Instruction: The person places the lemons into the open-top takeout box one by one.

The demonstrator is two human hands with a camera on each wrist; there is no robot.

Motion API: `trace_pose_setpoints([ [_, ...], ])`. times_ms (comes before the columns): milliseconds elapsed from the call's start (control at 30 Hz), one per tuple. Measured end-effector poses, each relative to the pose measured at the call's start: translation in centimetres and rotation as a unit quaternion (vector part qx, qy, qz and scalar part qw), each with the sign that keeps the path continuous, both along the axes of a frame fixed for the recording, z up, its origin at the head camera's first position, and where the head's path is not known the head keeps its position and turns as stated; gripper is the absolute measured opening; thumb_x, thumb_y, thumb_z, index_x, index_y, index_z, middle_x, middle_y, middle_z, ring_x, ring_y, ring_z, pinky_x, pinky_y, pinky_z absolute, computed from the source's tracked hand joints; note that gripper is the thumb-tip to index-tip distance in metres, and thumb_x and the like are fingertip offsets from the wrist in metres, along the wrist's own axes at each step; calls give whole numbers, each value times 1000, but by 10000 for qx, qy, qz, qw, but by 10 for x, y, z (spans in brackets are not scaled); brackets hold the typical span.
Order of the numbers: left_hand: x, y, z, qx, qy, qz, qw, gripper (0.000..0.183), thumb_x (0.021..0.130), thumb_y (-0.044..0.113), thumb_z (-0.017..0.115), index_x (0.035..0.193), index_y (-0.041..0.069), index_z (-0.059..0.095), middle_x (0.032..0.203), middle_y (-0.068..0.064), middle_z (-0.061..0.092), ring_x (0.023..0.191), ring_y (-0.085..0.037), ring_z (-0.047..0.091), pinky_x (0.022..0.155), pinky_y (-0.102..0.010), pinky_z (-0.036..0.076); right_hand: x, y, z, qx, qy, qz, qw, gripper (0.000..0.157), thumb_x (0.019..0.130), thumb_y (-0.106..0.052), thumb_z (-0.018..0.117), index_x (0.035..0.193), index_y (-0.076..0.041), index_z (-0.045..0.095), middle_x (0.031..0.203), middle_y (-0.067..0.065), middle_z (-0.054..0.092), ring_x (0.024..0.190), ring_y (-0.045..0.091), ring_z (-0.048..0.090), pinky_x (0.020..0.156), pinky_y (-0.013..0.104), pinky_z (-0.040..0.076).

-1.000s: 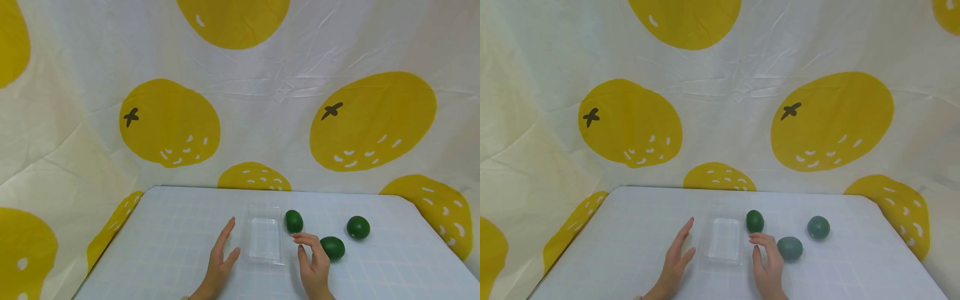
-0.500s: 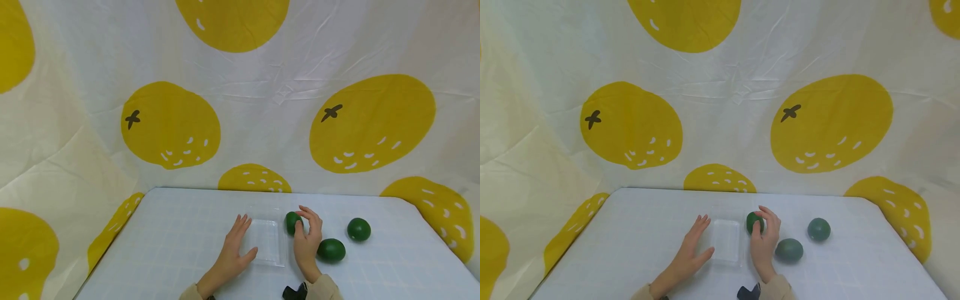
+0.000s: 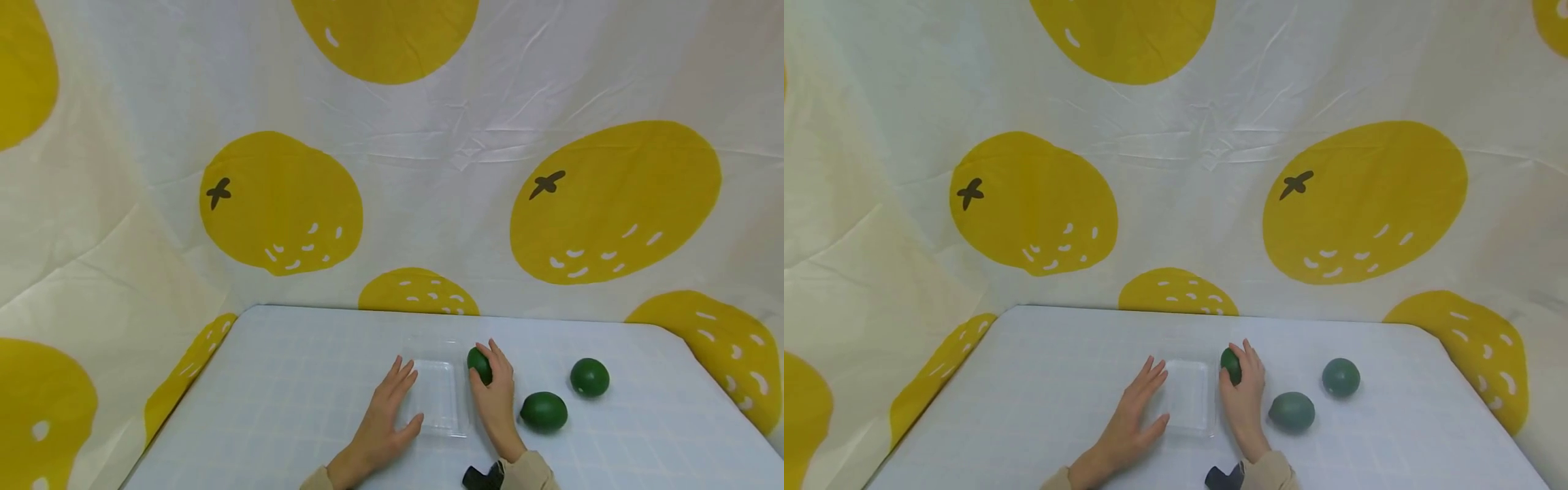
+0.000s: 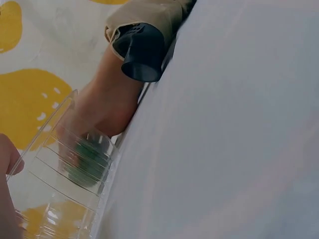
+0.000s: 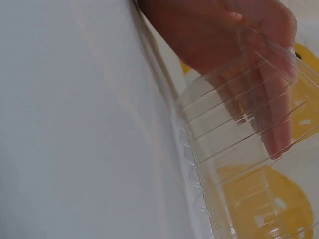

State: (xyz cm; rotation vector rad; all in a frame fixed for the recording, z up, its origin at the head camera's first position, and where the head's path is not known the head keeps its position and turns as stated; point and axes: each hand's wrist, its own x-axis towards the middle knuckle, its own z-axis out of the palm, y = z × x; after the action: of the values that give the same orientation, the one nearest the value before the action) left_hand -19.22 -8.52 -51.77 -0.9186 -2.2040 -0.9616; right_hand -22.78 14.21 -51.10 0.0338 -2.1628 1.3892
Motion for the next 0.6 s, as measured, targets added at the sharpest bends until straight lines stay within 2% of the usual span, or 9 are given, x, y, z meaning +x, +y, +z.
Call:
trace_pose_setpoints([
  [100, 0, 0, -1, -97, -58, 43, 9999, 69, 83, 19, 71, 145, 2, 47, 154, -12, 41, 142, -40, 33, 110, -48, 35, 1, 0, 0, 11, -239, 80, 9997, 49, 89, 3, 62, 137, -2, 56, 152, 25, 38, 138, 46, 34, 107, 64, 29],
  [333, 1, -1, 2, -149, -167, 109, 9997, 68, 84, 20, 71, 144, 0, 47, 157, -8, 37, 143, -38, 32, 114, -44, 30, 0, 0, -1, 27, -418, 51, 9991, 55, 88, 4, 63, 141, -2, 51, 151, 26, 37, 138, 46, 36, 107, 65, 30],
  [600, 2, 0, 2, -156, -305, 82, 9994, 70, 85, 20, 70, 149, 6, 43, 158, -7, 35, 145, -37, 29, 114, -45, 30, 1, -2, -2, -104, -24, -334, 9994, 55, 80, 10, 70, 133, 2, 57, 136, 24, 51, 122, 44, 50, 96, 62, 40],
])
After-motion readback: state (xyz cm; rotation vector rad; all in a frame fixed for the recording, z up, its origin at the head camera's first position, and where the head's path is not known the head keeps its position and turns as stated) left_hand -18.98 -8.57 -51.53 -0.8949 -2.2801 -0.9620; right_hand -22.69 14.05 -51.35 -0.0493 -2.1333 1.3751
